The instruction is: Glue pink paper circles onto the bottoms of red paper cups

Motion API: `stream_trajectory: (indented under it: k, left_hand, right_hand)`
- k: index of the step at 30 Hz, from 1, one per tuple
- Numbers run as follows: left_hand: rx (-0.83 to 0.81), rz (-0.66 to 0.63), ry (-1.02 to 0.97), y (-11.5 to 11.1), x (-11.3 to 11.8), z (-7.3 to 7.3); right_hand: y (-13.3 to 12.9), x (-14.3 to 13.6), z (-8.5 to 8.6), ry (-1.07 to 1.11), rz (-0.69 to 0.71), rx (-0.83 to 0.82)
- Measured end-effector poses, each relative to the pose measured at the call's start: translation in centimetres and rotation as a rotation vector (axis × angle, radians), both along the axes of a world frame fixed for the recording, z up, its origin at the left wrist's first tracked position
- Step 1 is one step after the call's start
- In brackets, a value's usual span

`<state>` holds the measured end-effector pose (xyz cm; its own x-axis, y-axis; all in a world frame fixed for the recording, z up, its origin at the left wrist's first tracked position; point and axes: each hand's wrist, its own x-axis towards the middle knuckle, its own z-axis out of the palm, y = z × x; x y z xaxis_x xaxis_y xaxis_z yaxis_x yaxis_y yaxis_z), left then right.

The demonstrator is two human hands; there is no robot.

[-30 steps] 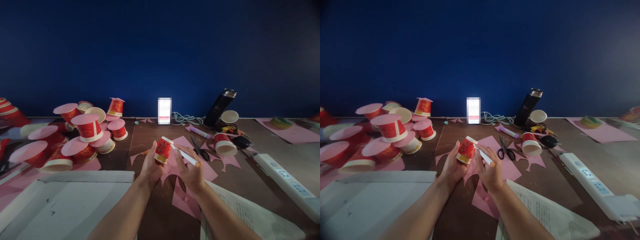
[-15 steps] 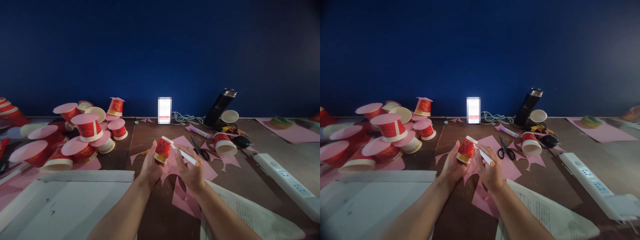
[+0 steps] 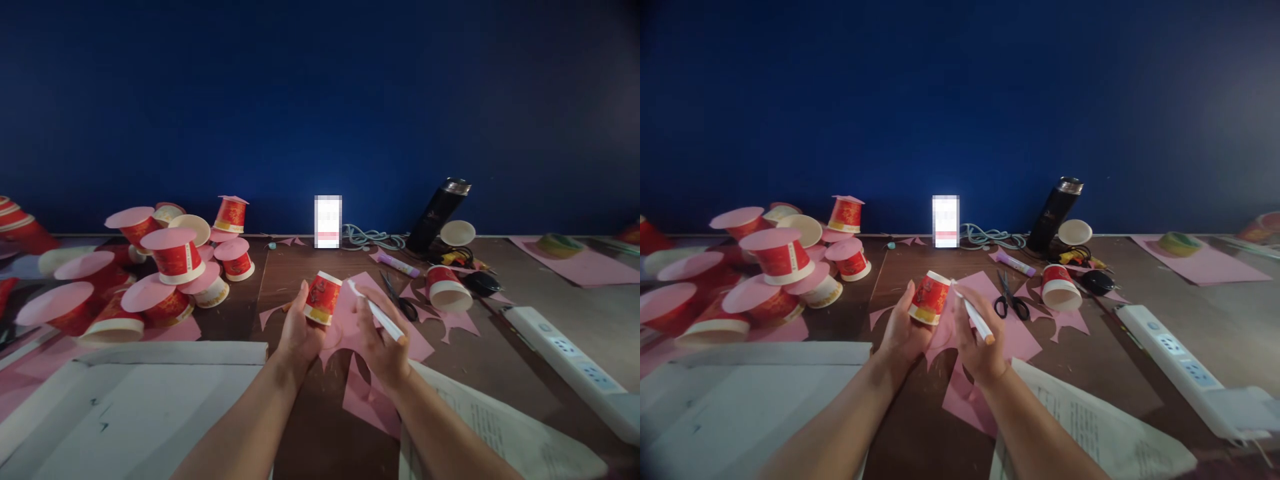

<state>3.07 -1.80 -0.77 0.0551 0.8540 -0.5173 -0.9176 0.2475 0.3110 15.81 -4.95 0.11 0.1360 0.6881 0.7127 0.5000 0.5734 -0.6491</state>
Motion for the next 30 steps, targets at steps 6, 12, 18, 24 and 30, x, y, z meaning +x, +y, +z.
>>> stream_trajectory:
  k: [6,12,18,24,30]
  left_hand:
    - [0.116,-0.068,-0.063,-0.1,0.1,0.1]
    - [0.202,-0.150,-0.078,-0.4,0.0,0.2]
    - [0.315,-0.172,-0.088,-0.8,0.6,0.0]
    - [0.435,-0.199,0.008,-1.2,1.2,-0.3]
    - [0.349,-0.145,0.010,-0.8,1.0,-0.4]
  right_hand:
    - [1.7,-0.4,-1.4,0.440,0.101,-0.305]
    - [2.0,-1.8,-2.1,0.709,0.417,-0.557]
    - [2.1,-2.0,-1.8,0.715,0.372,-0.587]
    - [2.3,-1.6,-1.9,0.557,0.351,-0.573]
    - [2.3,-0.5,-2.6,0.311,0.138,-0.495]
